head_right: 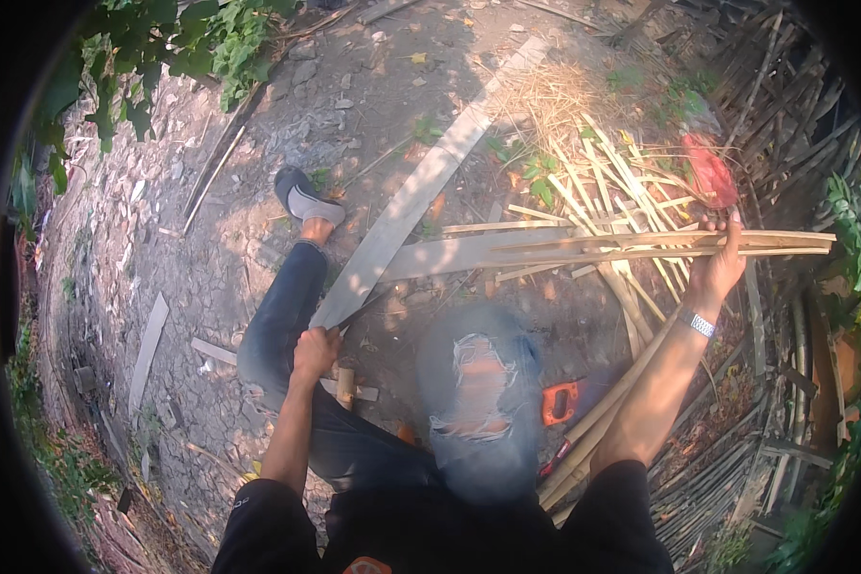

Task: The person sits on the ground and uses a machete and a wooden stick to split a piece of bamboo into thin strips. They repeatedly strike the machete blade with the stick to drive it through the bamboo, separating it into smaller pieces.

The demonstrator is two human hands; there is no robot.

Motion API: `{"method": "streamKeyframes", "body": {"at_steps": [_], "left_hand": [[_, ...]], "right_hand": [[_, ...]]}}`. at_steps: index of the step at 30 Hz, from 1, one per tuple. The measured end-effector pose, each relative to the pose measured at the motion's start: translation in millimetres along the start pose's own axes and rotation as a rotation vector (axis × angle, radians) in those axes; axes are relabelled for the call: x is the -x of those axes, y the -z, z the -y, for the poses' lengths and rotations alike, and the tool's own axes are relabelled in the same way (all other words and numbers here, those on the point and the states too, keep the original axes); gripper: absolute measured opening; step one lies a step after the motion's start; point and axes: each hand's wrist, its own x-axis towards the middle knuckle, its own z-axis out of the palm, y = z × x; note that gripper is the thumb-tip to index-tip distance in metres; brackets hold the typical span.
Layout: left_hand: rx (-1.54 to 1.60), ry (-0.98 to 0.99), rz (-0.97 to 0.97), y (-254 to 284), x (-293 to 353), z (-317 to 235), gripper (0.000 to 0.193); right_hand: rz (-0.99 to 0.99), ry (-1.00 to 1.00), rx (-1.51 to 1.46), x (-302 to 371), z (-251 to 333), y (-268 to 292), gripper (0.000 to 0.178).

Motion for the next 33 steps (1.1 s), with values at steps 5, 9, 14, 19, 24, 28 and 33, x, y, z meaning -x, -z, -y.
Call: {"method": "streamKeyframes", "body": {"at_steps": [5,9,14,19,24,28,33], "left_hand": [[0.259,-0.143,0.055,16.7,21.6,-44.0,0.038],[0.340,-0.221,0.068,-7.0,19.3,-48.2,0.042],[0.200,-0.239,0.051,-51.2,27.3,-9.6,0.043],[0.265,-0.269,0.123,-54.8,49.3,-4.5,0.042],[0.328,-0.199,0.130,-50.3,49.6,-18.3,0.039],[0.394,-0.182,0.079,-38.2,53.3,-33.4,0.040],[0.743,-0.090,0.049,-30.5,49.8,-35.0,0.033]], "right_hand": [[0.128,0.051,0.144,8.2,37.6,-22.8,0.032],[0.175,0.033,0.146,19.5,22.8,-48.1,0.035],[0.325,-0.058,0.308,27.7,11.6,-60.8,0.041],[0.507,-0.103,0.564,21.0,10.6,-75.2,0.053],[0.385,0.049,0.757,21.5,4.3,-80.9,0.055],[0.423,0.055,0.500,31.7,48.6,-84.4,0.052],[0.466,0.285,0.215,36.0,71.5,-112.7,0.052]]}}
